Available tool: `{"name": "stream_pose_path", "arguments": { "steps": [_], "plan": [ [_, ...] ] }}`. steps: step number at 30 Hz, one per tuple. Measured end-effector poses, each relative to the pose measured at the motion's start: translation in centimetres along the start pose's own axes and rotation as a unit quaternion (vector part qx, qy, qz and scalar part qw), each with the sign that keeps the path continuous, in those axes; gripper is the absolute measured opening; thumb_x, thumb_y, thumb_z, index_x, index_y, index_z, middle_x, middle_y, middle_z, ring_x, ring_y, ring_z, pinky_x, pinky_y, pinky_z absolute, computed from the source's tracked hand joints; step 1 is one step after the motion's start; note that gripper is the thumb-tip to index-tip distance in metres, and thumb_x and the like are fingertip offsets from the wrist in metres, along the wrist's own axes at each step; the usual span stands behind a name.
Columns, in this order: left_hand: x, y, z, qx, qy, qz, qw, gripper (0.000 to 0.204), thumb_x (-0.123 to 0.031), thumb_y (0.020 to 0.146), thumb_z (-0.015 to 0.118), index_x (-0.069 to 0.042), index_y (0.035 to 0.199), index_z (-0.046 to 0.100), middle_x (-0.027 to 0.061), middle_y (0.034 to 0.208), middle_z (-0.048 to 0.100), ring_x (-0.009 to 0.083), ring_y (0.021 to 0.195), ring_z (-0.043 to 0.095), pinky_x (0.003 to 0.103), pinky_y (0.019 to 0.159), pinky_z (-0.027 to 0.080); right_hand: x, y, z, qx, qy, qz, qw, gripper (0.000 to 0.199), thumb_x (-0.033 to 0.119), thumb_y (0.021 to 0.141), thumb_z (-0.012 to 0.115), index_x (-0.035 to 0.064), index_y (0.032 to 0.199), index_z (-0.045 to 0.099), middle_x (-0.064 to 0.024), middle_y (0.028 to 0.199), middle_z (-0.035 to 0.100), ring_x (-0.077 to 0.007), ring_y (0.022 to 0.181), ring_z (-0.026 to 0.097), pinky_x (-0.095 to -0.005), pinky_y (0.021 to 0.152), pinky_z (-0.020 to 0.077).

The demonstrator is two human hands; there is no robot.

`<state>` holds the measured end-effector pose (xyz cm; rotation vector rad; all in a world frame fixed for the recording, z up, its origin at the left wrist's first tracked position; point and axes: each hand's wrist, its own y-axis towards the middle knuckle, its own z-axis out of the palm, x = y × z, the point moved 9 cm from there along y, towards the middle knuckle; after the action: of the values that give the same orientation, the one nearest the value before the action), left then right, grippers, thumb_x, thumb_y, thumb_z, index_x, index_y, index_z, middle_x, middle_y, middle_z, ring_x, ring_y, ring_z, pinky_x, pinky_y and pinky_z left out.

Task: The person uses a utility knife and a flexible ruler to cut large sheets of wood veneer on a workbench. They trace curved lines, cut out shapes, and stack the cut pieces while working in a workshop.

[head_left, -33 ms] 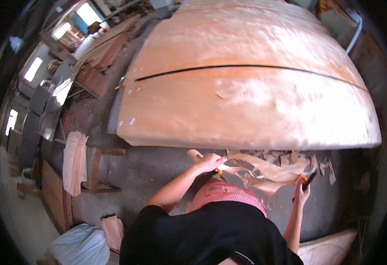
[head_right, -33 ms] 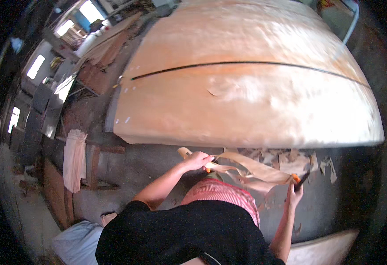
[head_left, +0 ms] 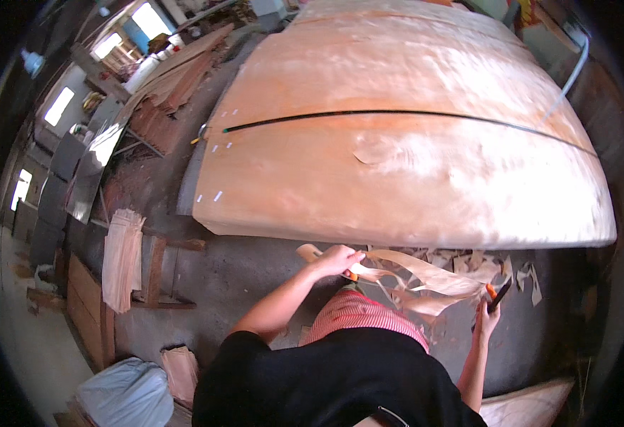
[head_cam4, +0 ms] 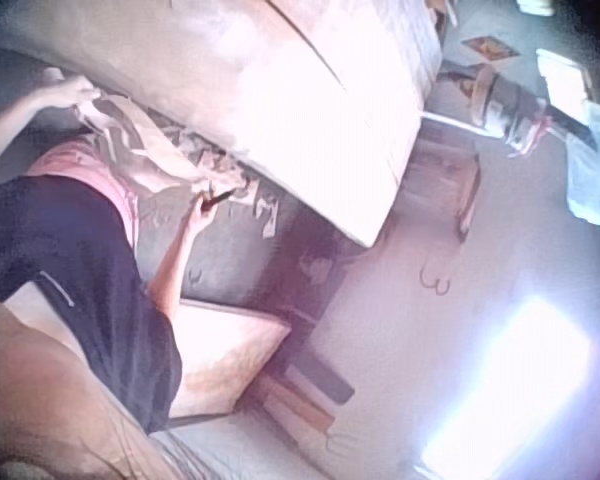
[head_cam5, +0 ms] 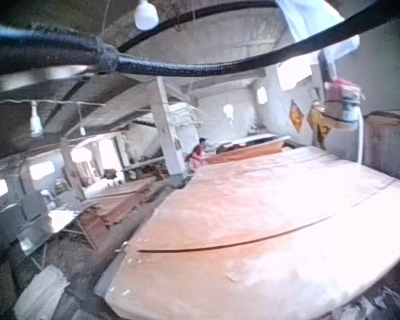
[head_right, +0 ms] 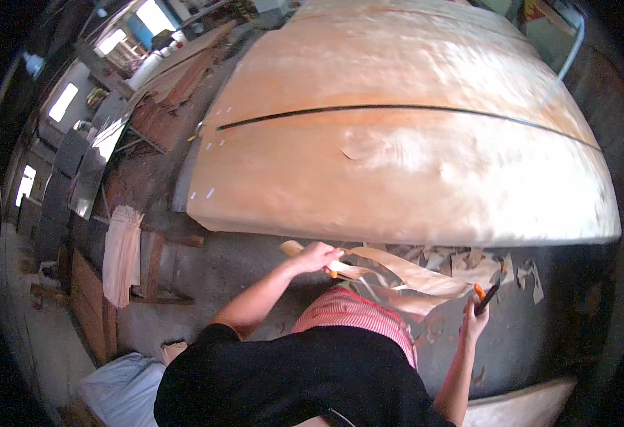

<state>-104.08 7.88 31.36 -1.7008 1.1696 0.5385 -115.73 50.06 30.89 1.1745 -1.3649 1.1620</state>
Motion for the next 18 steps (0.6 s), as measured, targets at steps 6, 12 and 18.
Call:
{"name": "stream_pose_path", "arguments": {
  "steps": [6, 12, 18],
  "plan": [
    [-2.1, -3.0, -16.9, -0.124, -0.215, 0.039, 0.968, 0.033, -0.036, 0.086, 0.042, -0.005, 0.078, 0.05, 0.0062, 0.059, 0.059, 0.0049, 0.043, 0.047, 0.016, 0.039, 0.037, -2.1, -2.4, 5.2, 0.222, -0.104, 0.081, 0.966, 0.018, -0.001, 0.08, 0.042, 0.0007, 0.093, 0.055, -0.0043, 0.073, 0.06, -0.0078, 0.058, 0.052, -0.0216, 0.054, 0.0384],
    [-1.7, 5.0, -35.2, -0.239, -0.199, 0.061, 0.948, 0.039, -0.039, 0.085, 0.043, -0.001, 0.078, 0.053, 0.0031, 0.055, 0.055, 0.005, 0.04, 0.046, 0.017, 0.036, 0.035, -8.5, -8.8, 9.9, 0.402, -0.227, 0.271, 0.845, 0.021, 0.017, 0.081, 0.05, 0.0025, 0.094, 0.056, -0.0063, 0.077, 0.058, -0.0136, 0.07, 0.052, -0.029, 0.06, 0.0407],
    [-1.4, 12.7, -51.2, -0.456, -0.068, 0.114, 0.88, 0.039, -0.036, 0.084, 0.043, -0.002, 0.07, 0.053, 0.0083, 0.054, 0.056, 0.0142, 0.04, 0.051, 0.027, 0.04, 0.039, -8.9, -7.5, 14.3, 0.38, -0.229, 0.317, 0.838, 0.023, 0.02, 0.079, 0.053, 0.0041, 0.095, 0.056, -0.0082, 0.077, 0.059, -0.0158, 0.071, 0.053, -0.0305, 0.063, 0.0416]
  ]
}}
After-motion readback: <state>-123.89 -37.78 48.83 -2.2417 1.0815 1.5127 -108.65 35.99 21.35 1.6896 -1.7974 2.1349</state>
